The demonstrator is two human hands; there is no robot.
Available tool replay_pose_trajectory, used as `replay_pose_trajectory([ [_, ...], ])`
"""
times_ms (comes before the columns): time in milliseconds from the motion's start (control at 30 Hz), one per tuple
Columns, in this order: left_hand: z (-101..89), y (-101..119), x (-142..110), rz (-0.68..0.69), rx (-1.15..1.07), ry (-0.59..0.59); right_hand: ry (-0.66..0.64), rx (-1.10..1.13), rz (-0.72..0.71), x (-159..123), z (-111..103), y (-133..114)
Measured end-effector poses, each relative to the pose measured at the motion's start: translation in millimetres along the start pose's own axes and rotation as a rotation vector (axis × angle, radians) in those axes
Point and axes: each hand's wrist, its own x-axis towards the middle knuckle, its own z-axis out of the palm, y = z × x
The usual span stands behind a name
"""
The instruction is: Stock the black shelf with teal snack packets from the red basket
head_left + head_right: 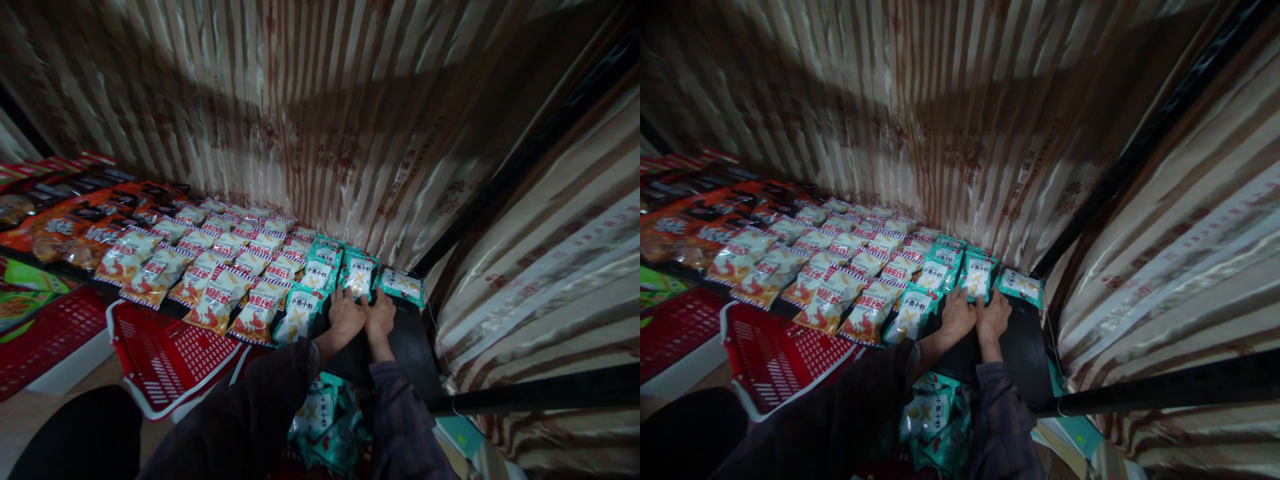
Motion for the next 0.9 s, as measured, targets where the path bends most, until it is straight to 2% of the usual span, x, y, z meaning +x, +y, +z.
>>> replay_pose_trajectory([
  [67,1.1,-0.3,-0.2,0.008,-0.003,0.013,0.064,0.034,-0.125,2.2,4.5,3.9],
  [133,1.2,-0.3,-0.5,0.013,-0.004,0.029,0.066,0.073,-0.227,4.6,9.6,7.6],
  [200,0.5,0.0,-0.7,0.018,0.000,0.036,0.050,0.095,-0.271,5.9,14.5,10.5],
  [567,-3.9,3.2,-2.0,0.023,0.048,0.046,-0.002,0.168,-0.284,9.5,21.6,13.7],
  [900,-12.2,5.8,-4.5,0.017,0.085,0.027,-0.072,0.209,-0.209,11.0,21.9,14.6],
])
